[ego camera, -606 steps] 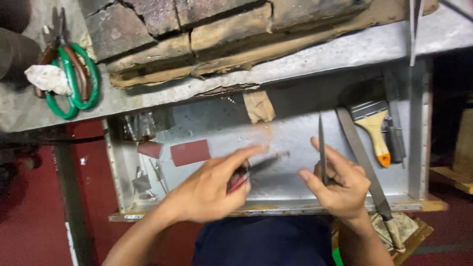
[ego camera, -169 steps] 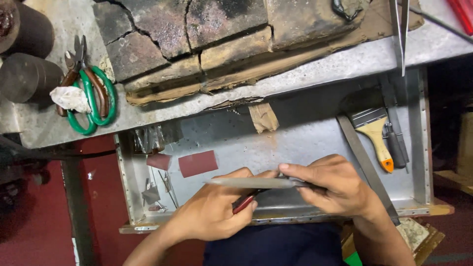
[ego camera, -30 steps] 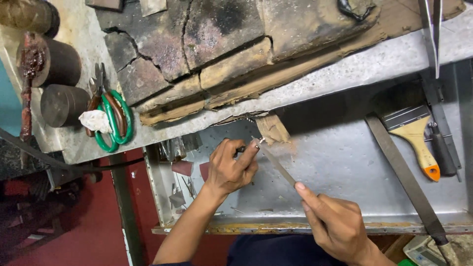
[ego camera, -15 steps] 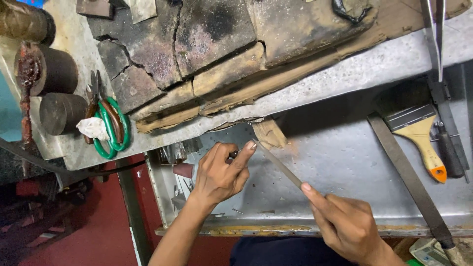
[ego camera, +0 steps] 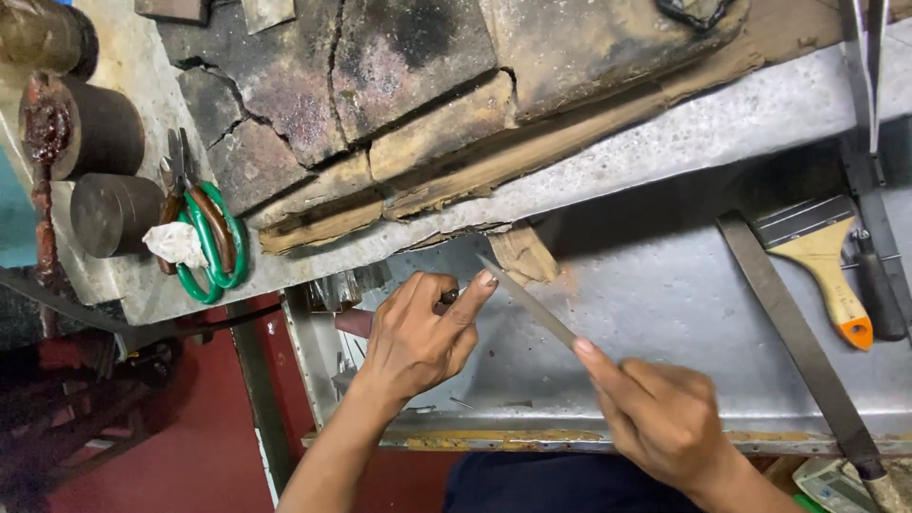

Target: Shaping a small metal jewelry component using a hand file and pliers at a metalworking bench.

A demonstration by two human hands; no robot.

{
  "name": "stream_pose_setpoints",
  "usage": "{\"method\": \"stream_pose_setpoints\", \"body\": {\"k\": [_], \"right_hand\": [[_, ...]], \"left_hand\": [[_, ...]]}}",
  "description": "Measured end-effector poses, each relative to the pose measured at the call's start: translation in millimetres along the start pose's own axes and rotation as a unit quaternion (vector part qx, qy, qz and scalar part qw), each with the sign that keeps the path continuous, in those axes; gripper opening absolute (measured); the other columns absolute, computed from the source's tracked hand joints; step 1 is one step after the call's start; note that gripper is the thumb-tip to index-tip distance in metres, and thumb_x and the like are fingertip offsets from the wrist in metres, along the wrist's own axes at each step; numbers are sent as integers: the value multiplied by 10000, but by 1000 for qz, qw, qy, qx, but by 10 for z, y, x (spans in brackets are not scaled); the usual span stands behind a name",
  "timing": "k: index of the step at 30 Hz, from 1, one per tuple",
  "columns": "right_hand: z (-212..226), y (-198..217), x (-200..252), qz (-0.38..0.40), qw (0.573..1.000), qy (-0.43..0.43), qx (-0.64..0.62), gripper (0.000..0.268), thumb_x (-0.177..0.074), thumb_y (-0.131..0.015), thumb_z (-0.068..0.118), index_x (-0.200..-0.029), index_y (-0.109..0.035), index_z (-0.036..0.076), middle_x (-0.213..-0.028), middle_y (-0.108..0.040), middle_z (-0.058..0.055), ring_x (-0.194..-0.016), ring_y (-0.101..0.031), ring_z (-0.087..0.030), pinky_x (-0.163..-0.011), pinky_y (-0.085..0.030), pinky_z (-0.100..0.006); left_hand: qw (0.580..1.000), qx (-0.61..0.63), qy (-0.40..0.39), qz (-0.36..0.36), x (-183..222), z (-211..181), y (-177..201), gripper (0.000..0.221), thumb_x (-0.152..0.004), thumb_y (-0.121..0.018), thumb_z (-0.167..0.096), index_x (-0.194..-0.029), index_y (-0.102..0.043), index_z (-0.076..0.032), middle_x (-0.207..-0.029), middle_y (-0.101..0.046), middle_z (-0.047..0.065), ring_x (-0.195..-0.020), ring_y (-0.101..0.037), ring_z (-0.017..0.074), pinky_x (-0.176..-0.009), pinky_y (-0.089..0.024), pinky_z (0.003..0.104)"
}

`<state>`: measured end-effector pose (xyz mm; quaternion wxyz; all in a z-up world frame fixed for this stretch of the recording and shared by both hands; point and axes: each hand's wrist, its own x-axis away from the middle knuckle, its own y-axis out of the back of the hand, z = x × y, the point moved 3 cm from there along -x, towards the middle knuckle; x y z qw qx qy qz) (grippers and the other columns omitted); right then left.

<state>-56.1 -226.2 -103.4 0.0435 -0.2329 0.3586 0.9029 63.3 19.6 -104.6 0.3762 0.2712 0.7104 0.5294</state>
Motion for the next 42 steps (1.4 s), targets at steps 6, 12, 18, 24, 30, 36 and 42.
{"method": "stream_pose_setpoints", "body": {"k": [6, 12, 18, 24, 30, 36, 42], "right_hand": [[-45, -9, 38, -5, 1000, -1, -1, 365, -931, -676, -67, -1291, -654, -20, -658, -398, -9, -473, -355, -153, -438, -339, -343], [-46, -99, -130, -2, 999, 1, -54, 381, -952, -646, -81, -1330, -612, -43, -640, -458, 14, -471, -380, -120, -462, -387, -299], [-105, -12, 171, 0, 1000, -7, -26, 384, -926, -643, -100, -1304, -630, -37, -626, -363, -6, -465, -337, -140, -440, -335, -320], [-95, -113, -154, -9, 999, 25, -46, 390, -949, -615, -130, -1332, -609, -53, -614, -368, 4, -467, -326, -144, -441, -328, -321], [-112, -57, 34, 4, 998, 4, -69, 424, -947, -637, -116, -1361, -581, -47, -629, -359, 9, -488, -327, -136, -470, -334, -332], [-86, -32, 49, -3, 996, -4, -91, 396, -943, -661, -100, -1332, -589, -71, -633, -410, 7, -482, -364, -116, -475, -373, -322], [-60, 156, 277, -40, 996, -7, 73, 372, -929, -655, -138, -1269, -689, 10, -616, -325, -18, -488, -283, -183, -456, -311, -340]], "left_hand": [[1000, -4, 3, 11, 5, 5, 4, 741, -954, -664, -77, -1610, -345, -206, -1014, -538, 139, -814, -527, 266, -603, -517, 373], [1000, -2, 4, 16, -6, -8, 17, 732, -948, -680, -74, -1595, -363, -202, -1014, -542, 138, -808, -527, 277, -590, -504, 383], [1000, 1, 15, 19, -16, -20, 41, 773, -944, -654, -82, -1630, -327, -228, -1018, -534, 122, -832, -528, 265, -606, -513, 376], [1000, 6, 15, 13, -17, -36, 61, 748, -948, -659, -44, -1612, -359, -218, -1011, -545, 134, -827, -549, 283, -590, -498, 378], [999, -11, 17, 36, 2, -23, 45, 772, -943, -679, -87, -1623, -341, -228, -1019, -525, 125, -847, -543, 276, -595, -516, 386], [999, 1, 35, 42, 0, -60, 94, 776, -963, -677, -95, -1635, -321, -250, -1015, -523, 134, -847, -551, 294, -594, -527, 404], [991, 77, 76, 73, -130, -126, 305, 748, -961, -588, -40, -1627, -326, -259, -978, -489, 106, -755, -524, 281, -501, -401, 368]]}}
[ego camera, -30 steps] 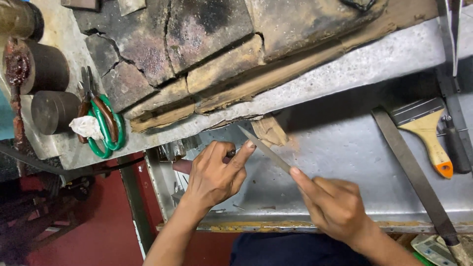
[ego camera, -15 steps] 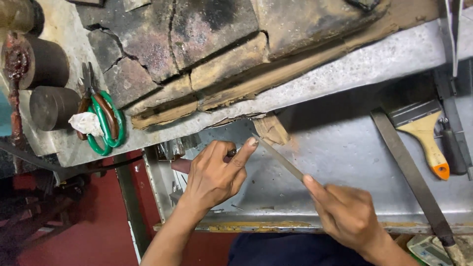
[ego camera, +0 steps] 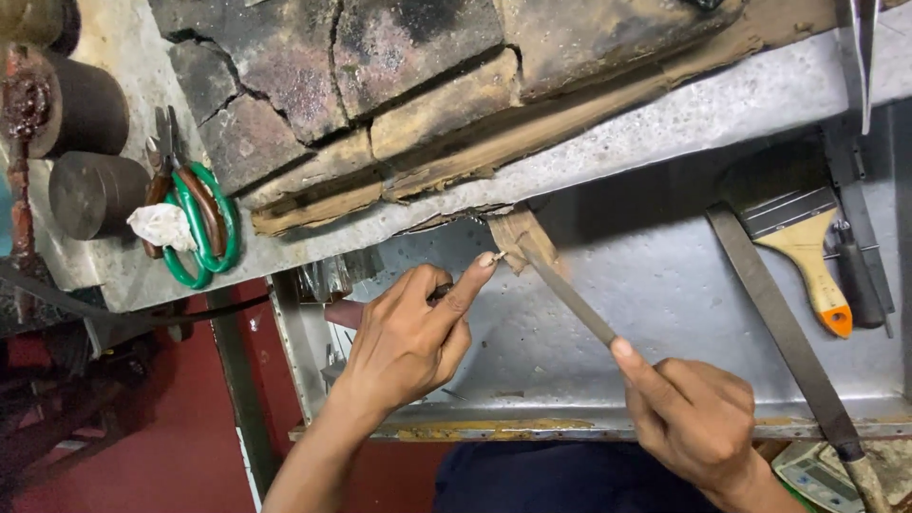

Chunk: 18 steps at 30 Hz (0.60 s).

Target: Shaping a small metal jewelry component using a hand file and pliers at a metalworking bench.

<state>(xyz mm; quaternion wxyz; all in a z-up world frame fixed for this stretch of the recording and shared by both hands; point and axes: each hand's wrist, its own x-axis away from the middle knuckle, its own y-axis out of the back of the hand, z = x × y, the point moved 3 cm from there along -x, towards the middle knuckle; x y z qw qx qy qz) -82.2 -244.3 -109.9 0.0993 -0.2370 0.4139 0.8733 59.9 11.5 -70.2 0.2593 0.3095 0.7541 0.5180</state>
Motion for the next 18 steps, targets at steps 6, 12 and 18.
{"method": "stream_pose_setpoints", "body": {"k": [6, 12, 18], "right_hand": [[14, -6, -35, 9, 1000, 17, 18, 427, -916, -669, -165, -1285, -696, 47, -616, -358, -11, -511, -281, -197, -467, -304, -353], [-30, 17, 41, 15, 999, -1, 35, 362, -938, -712, -129, -1268, -706, 20, -613, -326, -23, -501, -269, -190, -459, -298, -344], [9, -21, -9, 18, 1000, 0, 3, 402, -949, -681, -149, -1314, -671, 18, -602, -313, -11, -498, -243, -181, -455, -284, -340]], "left_hand": [[995, -93, 3, 18, -2, -37, 29, 824, -911, -659, -83, -1635, -314, -275, -909, -415, 52, -732, -441, 236, -462, -446, 370], [991, -123, 5, 59, -86, -196, 190, 846, -910, -706, -141, -1634, -300, -302, -871, -417, 54, -704, -449, 262, -543, -493, 411], [986, -148, 12, 81, -173, -268, 304, 890, -873, -788, -193, -1627, -325, -296, -852, -410, 41, -684, -451, 260, -516, -490, 416]]}}
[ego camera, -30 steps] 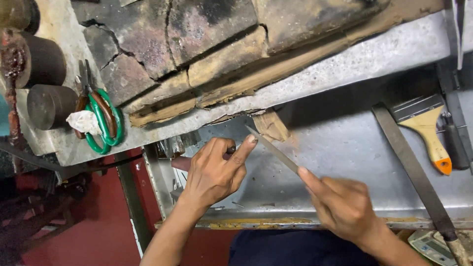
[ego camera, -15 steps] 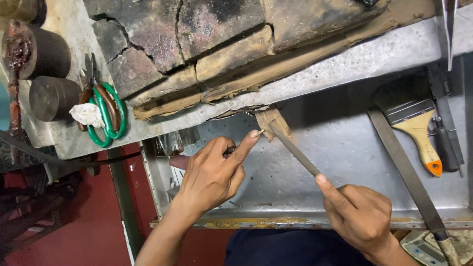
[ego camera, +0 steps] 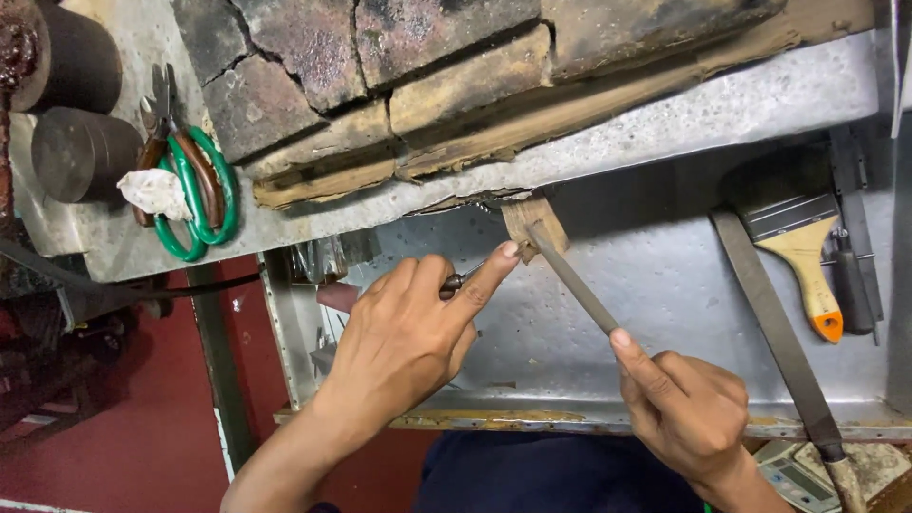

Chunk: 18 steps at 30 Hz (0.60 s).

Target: Shaping a small metal jewelry component using a hand file and pliers at a metalworking bench.

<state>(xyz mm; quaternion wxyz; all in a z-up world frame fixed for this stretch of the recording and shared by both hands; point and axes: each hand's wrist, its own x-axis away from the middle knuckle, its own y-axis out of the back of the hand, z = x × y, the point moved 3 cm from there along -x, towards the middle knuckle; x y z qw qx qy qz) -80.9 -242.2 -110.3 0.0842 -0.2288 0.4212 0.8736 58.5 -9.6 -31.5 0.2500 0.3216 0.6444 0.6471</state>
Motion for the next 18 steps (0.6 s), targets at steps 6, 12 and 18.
{"method": "stream_pose_setpoints", "body": {"k": [6, 12, 18], "right_hand": [[9, 16, -15, 5, 1000, 3, -2, 383, -966, -675, -126, -1319, -672, 23, -608, -344, -17, -494, -266, -182, -457, -300, -333], [-21, 34, 71, 19, 998, 9, 62, 449, -963, -718, -126, -1352, -681, 96, -619, -332, 2, -504, -251, -189, -454, -299, -355], [-13, 33, -147, 15, 998, 36, 46, 440, -956, -715, -172, -1330, -696, 59, -621, -335, 3, -497, -266, -174, -454, -294, -347]], "left_hand": [[999, -6, 13, 28, -75, -65, 144, 849, -820, -767, -189, -1583, -406, -281, -856, -437, 52, -668, -488, 266, -521, -520, 427], [1000, -16, 11, 2, -61, -67, 117, 859, -801, -772, -164, -1578, -425, -283, -841, -428, 46, -659, -467, 256, -500, -507, 410], [1000, -7, 10, 1, -68, -67, 143, 816, -836, -762, -173, -1577, -436, -272, -837, -428, 49, -655, -466, 262, -543, -518, 426]]}}
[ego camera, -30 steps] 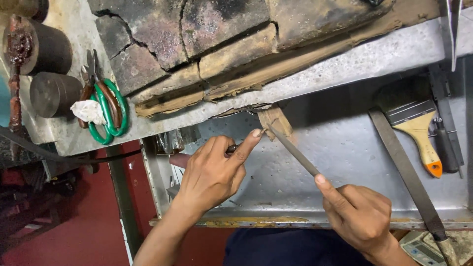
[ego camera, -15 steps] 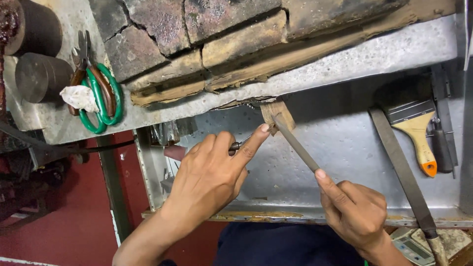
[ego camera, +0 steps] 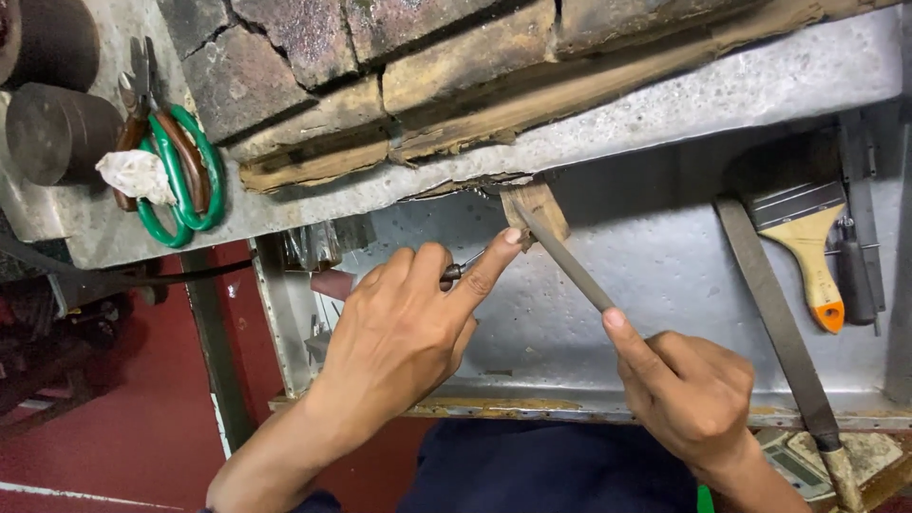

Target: Shaping a small metal jewelry component using a hand file and pliers at a metalworking bench.

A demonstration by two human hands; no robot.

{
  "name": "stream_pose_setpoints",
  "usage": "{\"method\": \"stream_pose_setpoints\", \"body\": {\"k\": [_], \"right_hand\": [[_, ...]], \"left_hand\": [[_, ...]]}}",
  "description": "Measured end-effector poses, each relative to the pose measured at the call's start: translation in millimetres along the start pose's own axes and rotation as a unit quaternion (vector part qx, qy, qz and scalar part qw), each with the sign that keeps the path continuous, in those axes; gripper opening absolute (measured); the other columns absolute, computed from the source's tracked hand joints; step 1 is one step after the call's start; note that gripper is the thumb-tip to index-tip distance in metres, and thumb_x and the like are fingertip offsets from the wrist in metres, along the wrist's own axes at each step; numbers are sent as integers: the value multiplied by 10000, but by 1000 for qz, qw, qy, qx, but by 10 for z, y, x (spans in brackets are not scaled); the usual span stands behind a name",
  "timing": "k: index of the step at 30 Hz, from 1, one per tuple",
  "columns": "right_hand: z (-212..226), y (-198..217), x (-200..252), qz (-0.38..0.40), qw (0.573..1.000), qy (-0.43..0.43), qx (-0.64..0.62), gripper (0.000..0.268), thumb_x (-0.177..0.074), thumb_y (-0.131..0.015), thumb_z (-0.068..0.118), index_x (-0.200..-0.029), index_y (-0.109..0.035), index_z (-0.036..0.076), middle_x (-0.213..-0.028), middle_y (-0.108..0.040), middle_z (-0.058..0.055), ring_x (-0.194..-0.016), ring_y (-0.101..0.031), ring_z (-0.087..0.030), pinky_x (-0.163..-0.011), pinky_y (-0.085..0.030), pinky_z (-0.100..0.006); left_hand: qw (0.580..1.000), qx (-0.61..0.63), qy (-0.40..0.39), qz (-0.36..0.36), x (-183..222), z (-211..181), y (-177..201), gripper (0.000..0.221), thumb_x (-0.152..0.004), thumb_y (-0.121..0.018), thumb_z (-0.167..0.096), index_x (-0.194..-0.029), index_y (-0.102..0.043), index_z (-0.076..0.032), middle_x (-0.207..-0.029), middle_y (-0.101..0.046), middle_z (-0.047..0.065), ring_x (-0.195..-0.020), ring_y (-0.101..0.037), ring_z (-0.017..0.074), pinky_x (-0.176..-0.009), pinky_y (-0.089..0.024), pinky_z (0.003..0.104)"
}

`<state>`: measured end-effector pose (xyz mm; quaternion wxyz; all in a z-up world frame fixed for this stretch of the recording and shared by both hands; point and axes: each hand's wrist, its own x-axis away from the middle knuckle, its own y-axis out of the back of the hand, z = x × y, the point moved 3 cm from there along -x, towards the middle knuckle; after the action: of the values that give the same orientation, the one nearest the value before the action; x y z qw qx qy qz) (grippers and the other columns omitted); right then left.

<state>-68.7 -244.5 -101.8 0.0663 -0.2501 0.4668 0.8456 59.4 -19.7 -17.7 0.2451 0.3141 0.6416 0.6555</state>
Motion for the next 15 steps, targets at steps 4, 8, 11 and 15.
{"method": "stream_pose_setpoints", "body": {"k": [4, 8, 11, 15], "right_hand": [[-26, 41, 139, 18, 999, -9, 25, 485, -959, -662, -173, -1357, -686, 103, -629, -301, -14, -506, -235, -210, -452, -273, -367], [-38, 74, 76, 14, 1000, 2, 14, 471, -936, -657, -198, -1318, -712, 72, -623, -331, -13, -507, -257, -205, -455, -286, -360], [-51, 101, 116, 19, 1000, 3, 16, 492, -931, -638, -200, -1332, -703, 77, -632, -309, -14, -516, -250, -209, -453, -281, -369], [-50, 86, -11, 16, 999, 15, 36, 442, -972, -661, -158, -1312, -732, 114, -619, -321, -12, -503, -251, -201, -458, -287, -369]], "left_hand": [[1000, 4, -6, 2, 11, 21, -18, 827, -841, -746, -126, -1588, -422, -265, -828, -412, 46, -646, -444, 257, -517, -500, 422], [1000, 1, -8, 4, 16, 30, -18, 870, -822, -802, -190, -1595, -409, -261, -853, -411, 47, -671, -461, 261, -554, -515, 432], [1000, 2, -4, 6, 18, 32, -29, 873, -825, -800, -193, -1598, -401, -270, -853, -411, 48, -670, -464, 265, -555, -514, 437], [1000, -3, -3, 8, 1, 32, -21, 859, -819, -812, -240, -1583, -421, -281, -844, -422, 54, -665, -479, 276, -554, -505, 450]]}}
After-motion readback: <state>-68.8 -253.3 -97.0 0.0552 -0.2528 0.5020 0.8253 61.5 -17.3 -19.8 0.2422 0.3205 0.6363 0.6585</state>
